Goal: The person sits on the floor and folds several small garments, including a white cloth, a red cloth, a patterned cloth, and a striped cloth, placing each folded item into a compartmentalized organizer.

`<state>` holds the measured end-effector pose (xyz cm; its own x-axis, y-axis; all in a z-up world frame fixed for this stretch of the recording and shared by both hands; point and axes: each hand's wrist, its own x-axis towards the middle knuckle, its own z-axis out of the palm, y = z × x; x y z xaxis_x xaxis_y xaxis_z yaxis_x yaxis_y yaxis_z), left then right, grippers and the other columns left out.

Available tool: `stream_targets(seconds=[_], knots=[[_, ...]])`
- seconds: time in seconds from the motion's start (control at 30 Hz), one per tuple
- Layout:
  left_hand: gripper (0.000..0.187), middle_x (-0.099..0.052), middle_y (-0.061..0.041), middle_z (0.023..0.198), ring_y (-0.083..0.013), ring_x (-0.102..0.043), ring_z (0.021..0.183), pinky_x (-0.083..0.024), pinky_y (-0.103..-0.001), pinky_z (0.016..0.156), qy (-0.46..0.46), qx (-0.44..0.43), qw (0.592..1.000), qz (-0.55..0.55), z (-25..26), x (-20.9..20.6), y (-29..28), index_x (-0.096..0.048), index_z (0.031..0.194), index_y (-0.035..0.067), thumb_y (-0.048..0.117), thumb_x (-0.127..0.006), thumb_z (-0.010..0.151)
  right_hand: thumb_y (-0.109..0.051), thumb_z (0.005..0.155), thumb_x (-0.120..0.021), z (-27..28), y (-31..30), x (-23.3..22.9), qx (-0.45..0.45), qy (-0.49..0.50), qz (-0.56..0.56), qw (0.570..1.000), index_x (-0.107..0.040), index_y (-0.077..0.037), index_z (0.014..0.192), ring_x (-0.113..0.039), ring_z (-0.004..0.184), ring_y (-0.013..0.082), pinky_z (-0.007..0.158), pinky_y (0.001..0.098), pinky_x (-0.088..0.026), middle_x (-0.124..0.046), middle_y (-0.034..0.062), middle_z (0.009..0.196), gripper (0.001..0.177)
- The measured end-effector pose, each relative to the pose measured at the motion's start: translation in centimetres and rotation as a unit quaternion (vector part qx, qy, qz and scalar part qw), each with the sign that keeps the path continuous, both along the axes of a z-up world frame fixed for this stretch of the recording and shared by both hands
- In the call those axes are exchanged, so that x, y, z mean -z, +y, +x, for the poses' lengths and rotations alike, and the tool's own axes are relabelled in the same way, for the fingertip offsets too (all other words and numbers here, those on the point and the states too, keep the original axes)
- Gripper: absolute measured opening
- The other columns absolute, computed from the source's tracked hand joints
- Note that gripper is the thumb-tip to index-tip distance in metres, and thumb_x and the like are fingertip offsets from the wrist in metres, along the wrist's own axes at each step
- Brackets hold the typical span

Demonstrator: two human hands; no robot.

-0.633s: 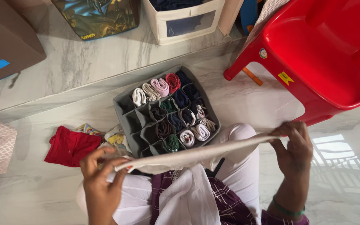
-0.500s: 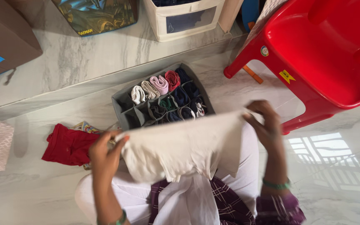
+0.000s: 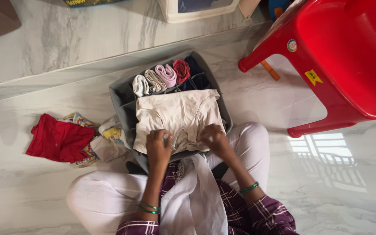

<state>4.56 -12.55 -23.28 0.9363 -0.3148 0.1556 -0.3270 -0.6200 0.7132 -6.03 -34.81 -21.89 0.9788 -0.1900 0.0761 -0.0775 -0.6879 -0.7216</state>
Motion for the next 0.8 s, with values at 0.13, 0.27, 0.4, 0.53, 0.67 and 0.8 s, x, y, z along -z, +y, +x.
stream_targets(seconds=[0.13, 0.27, 0.4, 0.53, 0.67, 0.8], knots=[[0.042, -0.061, -0.021, 0.098, -0.0411, -0.055, 0.097, -0.045, -0.052, 0.083, -0.028, -0.049, 0.996, 0.067, -3.5, 0.8, 0.4, -0.064, 0.097, -0.002, 0.034, -0.081, 0.081, -0.017, 0.07, -0.088, -0.1, 3.9, 0.0, 0.038, -0.064, -0.063, 0.995, -0.07, -0.004, 0.088, -0.062, 0.098, 0.0305, 0.081, 0.0457, -0.052, -0.07, 0.0104, 0.099, 0.028], [0.041, -0.063, -0.014, 0.1, -0.0378, -0.057, 0.103, -0.046, -0.05, 0.093, -0.01, -0.008, 1.0, 0.011, -3.4, 1.8, 1.3, -0.066, 0.084, 0.002, 0.042, -0.077, 0.086, -0.02, 0.082, -0.084, -0.6, 3.2, -0.6, 0.06, 0.022, 0.116, 0.991, -0.064, -0.005, 0.105, -0.066, 0.102, 0.0255, 0.087, 0.0393, -0.055, -0.067, 0.0081, 0.105, 0.033], [0.049, -0.065, -0.013, 0.108, -0.035, -0.057, 0.106, -0.046, -0.051, 0.09, 0.113, 0.003, 0.985, 0.131, -3.1, 1.4, 2.4, -0.07, 0.084, 0.006, 0.054, -0.075, 0.083, -0.011, 0.074, -0.088, -1.9, 1.5, -0.6, -0.071, -0.042, -0.108, 0.991, -0.073, -0.005, 0.107, -0.063, 0.114, 0.0341, 0.092, 0.0522, -0.044, -0.076, 0.0029, 0.091, 0.037], [0.047, -0.063, -0.016, 0.116, -0.038, -0.056, 0.114, -0.045, -0.056, 0.091, 0.029, -0.05, 0.988, 0.142, -0.2, 0.9, 3.6, -0.069, 0.098, 0.008, 0.054, -0.072, 0.088, -0.017, 0.092, -0.079, -1.1, -1.9, -0.3, -0.012, -0.089, -0.036, 0.995, -0.069, -0.012, 0.111, -0.069, 0.11, 0.0264, 0.097, 0.0385, -0.055, -0.073, 0.0062, 0.114, 0.022], [0.048, -0.061, -0.02, 0.117, -0.0421, -0.056, 0.115, -0.046, -0.059, 0.094, -0.069, -0.118, 0.986, 0.093, 7.3, 1.8, 3.3, -0.064, 0.117, 0.006, 0.049, -0.069, 0.095, -0.016, 0.093, -0.075, 4.1, -7.2, -0.1, 0.111, -0.114, -0.108, 0.981, -0.07, -0.008, 0.118, -0.065, 0.109, 0.0299, 0.1, 0.049, -0.045, -0.069, 0.0075, 0.116, 0.026], [0.042, -0.062, -0.021, 0.116, -0.0442, -0.057, 0.11, -0.046, -0.059, 0.093, -0.066, -0.157, 0.981, 0.097, 13.9, 3.2, 0.6, -0.067, 0.111, 0.005, 0.044, -0.074, 0.097, -0.026, 0.084, -0.081, 10.3, -9.6, 0.8, 0.148, -0.084, -0.198, 0.965, -0.072, -0.009, 0.114, -0.049, 0.119, 0.0378, 0.093, 0.0553, -0.037, -0.063, 0.01, 0.122, 0.036]])
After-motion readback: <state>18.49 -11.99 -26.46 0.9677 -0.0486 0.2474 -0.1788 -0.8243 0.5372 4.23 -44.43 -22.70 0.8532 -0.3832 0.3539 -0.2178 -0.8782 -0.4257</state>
